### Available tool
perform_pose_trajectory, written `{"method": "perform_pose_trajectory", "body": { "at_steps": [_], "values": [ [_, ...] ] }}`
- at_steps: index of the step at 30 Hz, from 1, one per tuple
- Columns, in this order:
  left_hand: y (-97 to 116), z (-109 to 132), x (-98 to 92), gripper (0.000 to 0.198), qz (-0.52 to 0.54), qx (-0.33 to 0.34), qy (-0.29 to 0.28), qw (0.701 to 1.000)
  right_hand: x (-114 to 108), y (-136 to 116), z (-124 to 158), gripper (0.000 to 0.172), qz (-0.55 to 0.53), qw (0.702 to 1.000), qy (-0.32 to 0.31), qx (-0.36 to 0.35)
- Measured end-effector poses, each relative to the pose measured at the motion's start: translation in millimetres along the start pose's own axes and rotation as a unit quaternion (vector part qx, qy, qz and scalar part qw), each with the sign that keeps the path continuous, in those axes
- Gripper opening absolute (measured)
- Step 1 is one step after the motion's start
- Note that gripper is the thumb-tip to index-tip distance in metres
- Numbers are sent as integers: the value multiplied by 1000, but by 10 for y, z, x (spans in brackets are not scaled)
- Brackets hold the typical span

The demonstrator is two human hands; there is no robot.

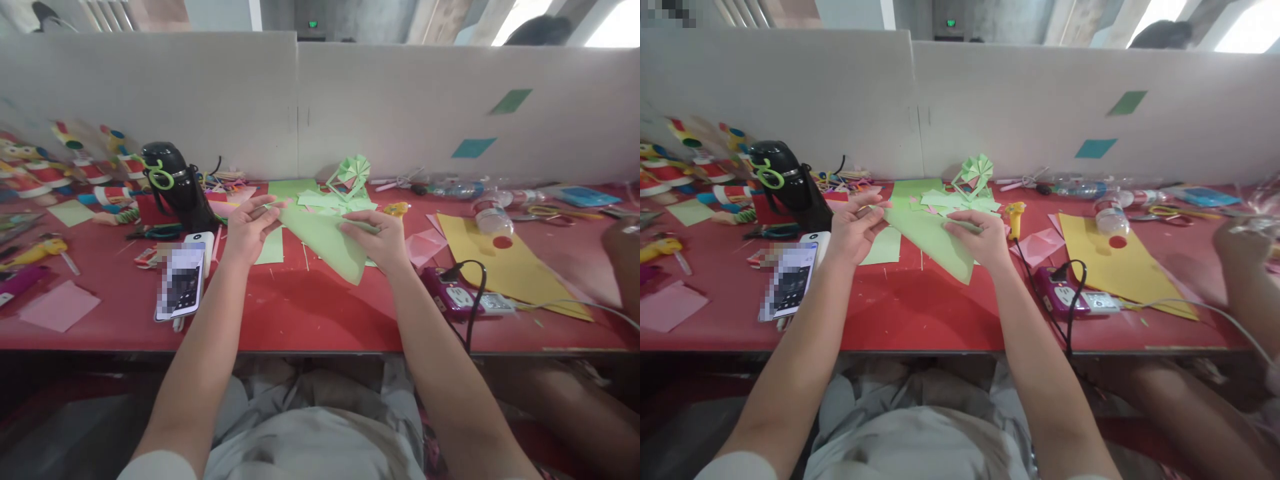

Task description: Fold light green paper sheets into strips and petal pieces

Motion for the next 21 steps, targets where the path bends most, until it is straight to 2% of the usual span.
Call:
{"method": "perform_pose_trajectory", "body": {
  "at_steps": [7, 15, 21],
  "values": [
    [35, 4, -3, 31, -10, 9, -4, 1000, -13, 16, -4, 25, -21, 1000, -15, 4],
    [34, 11, -9, 31, -10, 4, -5, 1000, -24, 65, -23, 29, -38, 998, -32, 46],
    [25, 7, -17, 31, -15, 1, -5, 1000, -31, 59, -27, 29, -24, 998, -34, 37]
  ]
}}
Point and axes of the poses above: each hand's wrist, its own z-axis away from the middle knuckle, its own x-axis out of the palm, y = z × x, the point moved 2 cm from there along -z, towards the middle knuckle, and after that the axes turned 4 degrees about -z, right-handed, at the moved point
